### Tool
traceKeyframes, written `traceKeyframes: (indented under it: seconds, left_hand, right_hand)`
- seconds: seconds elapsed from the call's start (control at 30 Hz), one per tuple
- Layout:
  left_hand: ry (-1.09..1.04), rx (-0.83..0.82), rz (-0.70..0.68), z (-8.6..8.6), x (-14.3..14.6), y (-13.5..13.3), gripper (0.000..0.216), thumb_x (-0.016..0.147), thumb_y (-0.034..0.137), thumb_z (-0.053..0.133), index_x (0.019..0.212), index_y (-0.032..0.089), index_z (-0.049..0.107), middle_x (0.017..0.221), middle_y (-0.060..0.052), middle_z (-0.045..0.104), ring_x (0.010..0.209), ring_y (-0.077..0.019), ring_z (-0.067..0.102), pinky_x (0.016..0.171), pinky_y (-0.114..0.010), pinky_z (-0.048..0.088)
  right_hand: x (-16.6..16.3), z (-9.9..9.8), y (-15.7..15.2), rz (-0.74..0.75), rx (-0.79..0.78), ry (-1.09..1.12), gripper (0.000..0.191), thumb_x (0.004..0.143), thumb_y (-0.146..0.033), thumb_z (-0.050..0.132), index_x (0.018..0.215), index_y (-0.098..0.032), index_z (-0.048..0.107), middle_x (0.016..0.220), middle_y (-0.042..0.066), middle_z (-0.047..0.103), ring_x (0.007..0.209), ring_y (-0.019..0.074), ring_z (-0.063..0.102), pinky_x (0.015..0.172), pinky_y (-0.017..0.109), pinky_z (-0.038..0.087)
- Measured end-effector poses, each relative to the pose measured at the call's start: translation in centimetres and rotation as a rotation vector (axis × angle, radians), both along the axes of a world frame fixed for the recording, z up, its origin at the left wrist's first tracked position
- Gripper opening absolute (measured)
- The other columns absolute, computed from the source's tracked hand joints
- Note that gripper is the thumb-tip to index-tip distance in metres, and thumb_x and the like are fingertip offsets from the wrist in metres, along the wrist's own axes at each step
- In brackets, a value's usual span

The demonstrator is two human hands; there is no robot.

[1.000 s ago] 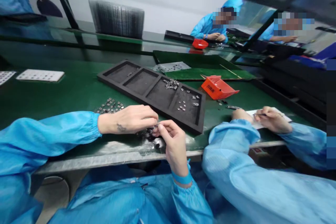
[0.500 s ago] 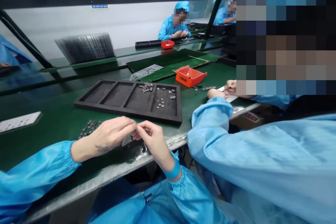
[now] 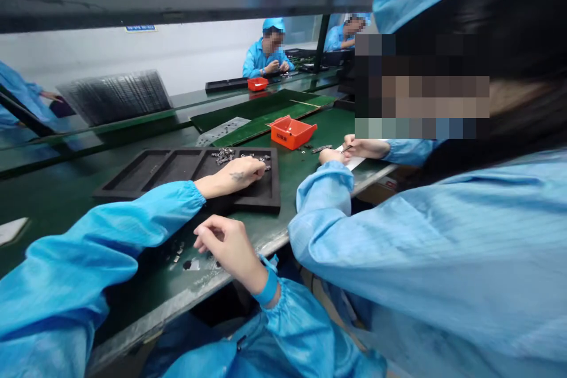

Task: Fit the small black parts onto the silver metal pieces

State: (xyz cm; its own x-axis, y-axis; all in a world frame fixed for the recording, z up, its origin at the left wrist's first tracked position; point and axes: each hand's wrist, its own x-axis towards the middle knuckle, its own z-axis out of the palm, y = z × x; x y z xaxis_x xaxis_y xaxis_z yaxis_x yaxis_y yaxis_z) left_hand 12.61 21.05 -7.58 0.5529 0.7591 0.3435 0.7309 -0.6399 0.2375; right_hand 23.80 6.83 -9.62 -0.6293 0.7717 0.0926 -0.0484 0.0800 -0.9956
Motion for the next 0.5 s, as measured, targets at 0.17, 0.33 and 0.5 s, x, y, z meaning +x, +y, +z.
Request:
traceKeyframes:
  seconds: [0.17,0.33,0.5]
  left_hand:
    - [0.087,-0.030,-0.026,-0.4,0.7,1.1,0.006,0.085,0.013,0.050,0.084,0.014,0.057,0.088,-0.002,0.057,0.083,-0.0146,0.048,0.075,-0.028,0.036]
    - [0.130,-0.008,0.000,1.4,-0.6,-0.4,0.019,0.094,0.028,0.052,0.094,0.014,0.065,0.100,-0.006,0.058,0.096,-0.0184,0.045,0.084,-0.030,0.037]
    - [0.147,0.060,0.113,4.2,-4.1,-5.7,0.025,0.099,0.029,0.044,0.102,0.013,0.063,0.102,-0.006,0.058,0.098,-0.0178,0.045,0.087,-0.029,0.038]
  right_hand:
    - [0.0,0.0,0.1,0.017,0.004,0.000,0.023,0.091,-0.030,0.055,0.086,-0.009,0.063,0.078,0.006,0.066,0.068,0.0128,0.063,0.066,0.024,0.052]
    - [0.0,-0.1,0.1,0.014,0.008,-0.013,0.023,0.091,-0.030,0.056,0.084,-0.009,0.063,0.075,0.006,0.065,0.066,0.0126,0.062,0.064,0.023,0.052]
    - [0.0,0.1,0.2,0.002,0.042,-0.041,0.023,0.091,-0.030,0.056,0.084,-0.009,0.064,0.074,0.005,0.065,0.064,0.0119,0.062,0.063,0.022,0.050]
